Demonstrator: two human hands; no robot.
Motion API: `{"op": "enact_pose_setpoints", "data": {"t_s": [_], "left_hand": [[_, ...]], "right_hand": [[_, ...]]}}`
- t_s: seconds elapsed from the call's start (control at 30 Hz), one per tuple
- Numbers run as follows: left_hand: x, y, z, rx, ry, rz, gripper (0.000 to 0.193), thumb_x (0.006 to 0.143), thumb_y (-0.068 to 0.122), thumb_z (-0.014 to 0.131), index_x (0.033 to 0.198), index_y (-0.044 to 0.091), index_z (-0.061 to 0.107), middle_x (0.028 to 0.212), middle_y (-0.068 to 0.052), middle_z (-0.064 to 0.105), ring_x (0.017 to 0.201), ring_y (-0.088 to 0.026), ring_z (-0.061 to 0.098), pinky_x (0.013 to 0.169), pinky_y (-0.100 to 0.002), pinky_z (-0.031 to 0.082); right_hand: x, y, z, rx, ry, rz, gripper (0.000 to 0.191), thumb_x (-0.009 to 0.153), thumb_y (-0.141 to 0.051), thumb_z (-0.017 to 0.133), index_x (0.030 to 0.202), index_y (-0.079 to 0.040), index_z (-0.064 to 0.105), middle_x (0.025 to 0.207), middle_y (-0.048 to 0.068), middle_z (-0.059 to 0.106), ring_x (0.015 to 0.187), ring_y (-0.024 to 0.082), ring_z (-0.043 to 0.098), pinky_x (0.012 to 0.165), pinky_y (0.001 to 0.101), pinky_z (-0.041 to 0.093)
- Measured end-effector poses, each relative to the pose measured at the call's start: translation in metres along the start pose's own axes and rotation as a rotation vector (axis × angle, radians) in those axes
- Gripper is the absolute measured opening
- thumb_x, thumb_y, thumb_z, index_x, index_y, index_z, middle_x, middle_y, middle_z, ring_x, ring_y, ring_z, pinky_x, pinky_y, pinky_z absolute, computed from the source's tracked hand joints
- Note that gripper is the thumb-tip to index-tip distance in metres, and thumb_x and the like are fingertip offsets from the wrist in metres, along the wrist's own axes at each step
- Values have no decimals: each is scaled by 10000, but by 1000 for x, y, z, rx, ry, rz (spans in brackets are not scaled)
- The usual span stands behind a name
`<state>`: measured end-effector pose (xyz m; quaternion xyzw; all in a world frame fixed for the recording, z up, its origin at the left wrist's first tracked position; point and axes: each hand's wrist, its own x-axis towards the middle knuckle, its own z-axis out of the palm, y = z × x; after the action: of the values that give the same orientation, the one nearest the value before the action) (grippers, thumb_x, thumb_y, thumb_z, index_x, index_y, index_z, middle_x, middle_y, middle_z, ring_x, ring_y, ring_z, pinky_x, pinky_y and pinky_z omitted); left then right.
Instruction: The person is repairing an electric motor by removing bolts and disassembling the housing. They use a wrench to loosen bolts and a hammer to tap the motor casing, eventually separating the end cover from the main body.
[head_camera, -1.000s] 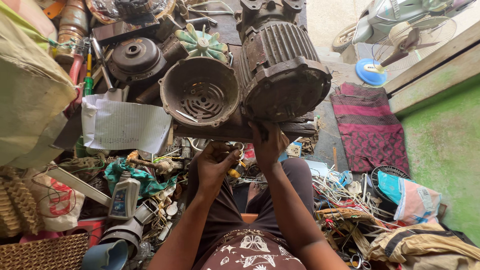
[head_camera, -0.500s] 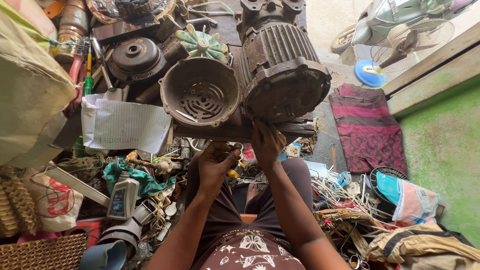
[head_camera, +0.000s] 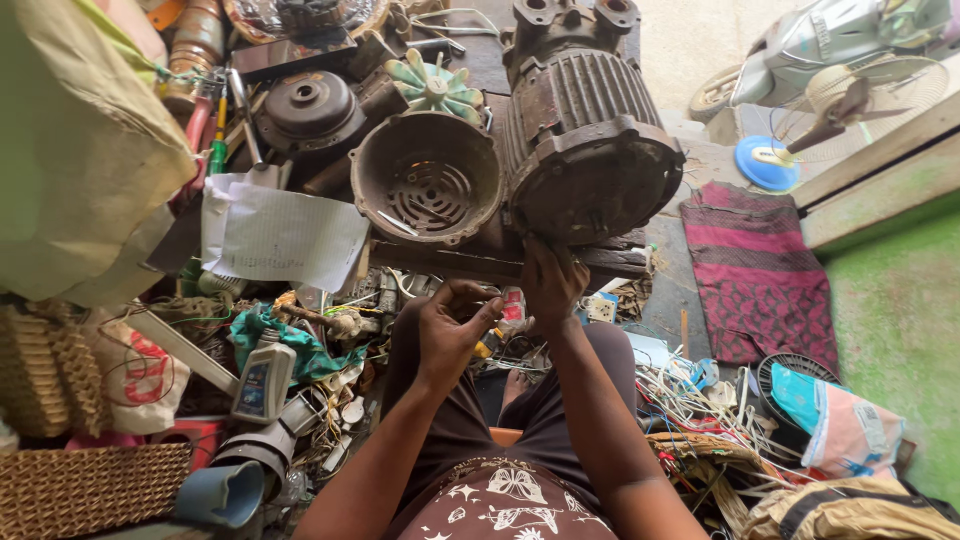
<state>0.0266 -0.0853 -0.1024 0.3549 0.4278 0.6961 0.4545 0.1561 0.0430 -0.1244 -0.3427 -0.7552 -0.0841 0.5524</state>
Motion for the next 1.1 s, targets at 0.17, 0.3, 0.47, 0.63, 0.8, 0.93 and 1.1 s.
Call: {"op": "enact_pose_setpoints", "data": {"t_s": [0.17,0.3,0.47,0.63,0.8,0.93,1.1], "left_hand": [[-2,8,0,11,83,86,227,929,84,784,1083,42,621,968,-75,744,876,-95,727,770,-231,607],[-5,15,-2,97,81,190,218,946,79,766,1090,42,607,984,-94,762,889,-100,741,773,-231,611],[-4,17,-3,158,83,255,203,962,84,740,1101,52,596,989,-89,769,884,-92,746,766,-229,620],[13,14,-7,116,102,221,184,975,85,738,1101,41,611,969,-74,727,856,-93,714,759,-242,608],[15,12,-13,126,151,171,168,962,92,735,1064,37,615,934,-57,706,815,-96,709,735,-243,606],[16,2,-21,133,137,211,281,1005,222,748,1150,32,600,975,-64,706,819,-93,717,739,-242,630],[36,-15,-29,-45,446,54,799,953,540,689,1493,68,335,1330,-138,508,1157,-188,515,980,-371,409]], "right_hand": [[1,4,7,-26,47,24,136,913,-107,836,987,-99,721,888,56,740,721,223,717,633,347,524],[5,4,4,-32,12,48,166,898,-135,858,935,-98,700,846,50,717,688,229,694,614,351,507],[8,0,-1,-39,5,-47,117,895,-88,826,990,-91,758,886,59,735,700,210,709,629,334,527],[9,-2,1,-14,23,38,146,883,-128,864,969,-104,749,879,24,729,718,205,714,661,341,532],[8,3,-4,20,2,-82,177,861,-101,844,1009,-65,755,908,71,740,743,209,730,654,326,541],[10,2,-1,4,26,-52,150,875,-77,849,999,-78,765,871,53,741,716,177,731,615,312,532],[13,0,-3,30,19,-55,209,864,-131,882,959,-55,712,873,64,726,714,207,708,621,332,516]]}}
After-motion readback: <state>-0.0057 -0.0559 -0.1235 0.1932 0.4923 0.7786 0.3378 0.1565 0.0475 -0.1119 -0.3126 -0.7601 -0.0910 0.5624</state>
